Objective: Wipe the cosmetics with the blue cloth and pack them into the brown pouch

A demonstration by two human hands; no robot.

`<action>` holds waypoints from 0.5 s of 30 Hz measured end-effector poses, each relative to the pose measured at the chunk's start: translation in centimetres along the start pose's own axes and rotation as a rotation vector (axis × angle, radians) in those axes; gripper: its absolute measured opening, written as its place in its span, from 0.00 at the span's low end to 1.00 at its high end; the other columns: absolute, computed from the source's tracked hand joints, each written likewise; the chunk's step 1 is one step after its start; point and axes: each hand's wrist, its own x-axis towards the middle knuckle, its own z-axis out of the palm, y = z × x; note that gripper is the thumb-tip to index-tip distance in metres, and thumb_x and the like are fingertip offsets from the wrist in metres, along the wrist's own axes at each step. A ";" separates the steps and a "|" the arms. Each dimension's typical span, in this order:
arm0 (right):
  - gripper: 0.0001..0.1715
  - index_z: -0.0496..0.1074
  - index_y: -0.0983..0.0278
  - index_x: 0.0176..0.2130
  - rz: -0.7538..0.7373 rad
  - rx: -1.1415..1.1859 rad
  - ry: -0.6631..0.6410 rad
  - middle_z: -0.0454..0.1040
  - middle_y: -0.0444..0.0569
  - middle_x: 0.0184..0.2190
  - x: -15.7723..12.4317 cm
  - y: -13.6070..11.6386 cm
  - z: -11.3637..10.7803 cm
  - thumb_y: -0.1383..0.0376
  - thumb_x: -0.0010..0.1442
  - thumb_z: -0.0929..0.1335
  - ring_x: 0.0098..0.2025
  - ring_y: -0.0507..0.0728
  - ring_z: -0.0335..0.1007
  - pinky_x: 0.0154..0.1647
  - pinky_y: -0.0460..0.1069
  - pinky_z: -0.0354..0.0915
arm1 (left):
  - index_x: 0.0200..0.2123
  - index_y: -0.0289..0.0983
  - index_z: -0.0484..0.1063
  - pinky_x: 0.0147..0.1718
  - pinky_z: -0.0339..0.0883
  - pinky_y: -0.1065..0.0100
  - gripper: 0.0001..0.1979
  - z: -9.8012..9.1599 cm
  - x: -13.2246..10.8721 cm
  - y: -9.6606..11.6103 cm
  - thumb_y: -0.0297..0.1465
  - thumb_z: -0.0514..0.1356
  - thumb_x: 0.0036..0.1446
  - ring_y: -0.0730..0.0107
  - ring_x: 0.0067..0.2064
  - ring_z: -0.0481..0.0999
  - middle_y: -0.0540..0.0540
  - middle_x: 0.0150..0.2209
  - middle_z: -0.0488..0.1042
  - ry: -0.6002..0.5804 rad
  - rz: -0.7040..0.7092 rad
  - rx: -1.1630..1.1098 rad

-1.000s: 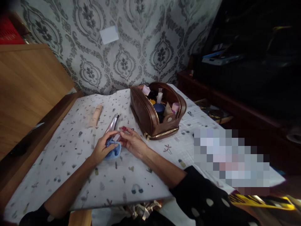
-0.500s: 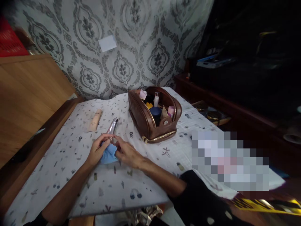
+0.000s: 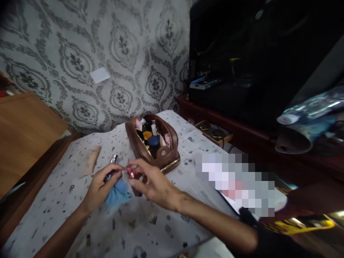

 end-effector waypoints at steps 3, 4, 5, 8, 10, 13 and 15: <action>0.19 0.68 0.58 0.51 -0.017 0.104 0.180 0.76 0.47 0.36 0.1 -2.3 -4.0 0.57 0.61 0.71 0.39 0.57 0.74 0.37 0.50 0.68 | 0.48 0.39 0.75 0.38 0.69 0.69 0.12 0.4 2.8 2.0 0.28 0.53 0.67 0.67 0.40 0.76 0.44 0.39 0.76 0.030 0.298 0.298; 0.18 0.68 0.59 0.49 -0.035 0.095 0.241 0.76 0.47 0.35 0.3 -3.0 -5.2 0.56 0.61 0.72 0.39 0.58 0.74 0.36 0.50 0.68 | 0.51 0.39 0.74 0.37 0.69 0.69 0.14 0.6 3.7 2.5 0.26 0.52 0.67 0.66 0.41 0.77 0.42 0.41 0.77 0.058 0.392 0.416; 0.19 0.69 0.59 0.48 -0.042 0.079 0.287 0.76 0.47 0.36 0.4 -3.8 -6.4 0.56 0.60 0.72 0.39 0.58 0.74 0.37 0.51 0.69 | 0.53 0.40 0.73 0.37 0.69 0.68 0.17 0.8 4.6 2.9 0.24 0.52 0.66 0.64 0.44 0.77 0.41 0.44 0.77 0.085 0.477 0.536; 0.20 0.69 0.60 0.46 -0.103 -0.006 0.369 0.76 0.47 0.36 0.9 -5.4 -9.1 0.55 0.58 0.74 0.38 0.57 0.74 0.38 0.51 0.71 | 0.57 0.39 0.71 0.37 0.71 0.66 0.24 1.4 6.4 3.4 0.17 0.50 0.63 0.56 0.55 0.74 0.40 0.53 0.77 0.089 0.655 0.811; 0.20 0.69 0.60 0.44 -0.130 -0.077 0.387 0.75 0.47 0.36 1.3 -5.9 -10.2 0.55 0.57 0.75 0.37 0.56 0.74 0.37 0.51 0.72 | 0.58 0.38 0.70 0.40 0.73 0.65 0.27 1.7 6.9 3.0 0.13 0.48 0.61 0.54 0.60 0.71 0.41 0.56 0.76 0.022 0.695 0.880; 0.18 0.70 0.59 0.43 -0.145 -0.166 0.373 0.75 0.47 0.37 1.9 -5.8 -11.2 0.55 0.57 0.74 0.37 0.56 0.75 0.37 0.50 0.73 | 0.58 0.37 0.70 0.45 0.75 0.63 0.27 2.1 6.8 2.3 0.13 0.48 0.61 0.55 0.61 0.71 0.42 0.56 0.76 -0.025 0.692 0.879; 0.17 0.71 0.59 0.43 -0.155 -0.211 0.352 0.76 0.47 0.38 2.4 -5.4 -11.6 0.55 0.58 0.74 0.38 0.57 0.75 0.38 0.51 0.74 | 0.56 0.38 0.71 0.49 0.75 0.60 0.26 2.2 6.5 2.0 0.14 0.49 0.62 0.55 0.60 0.71 0.43 0.55 0.77 0.000 0.682 0.854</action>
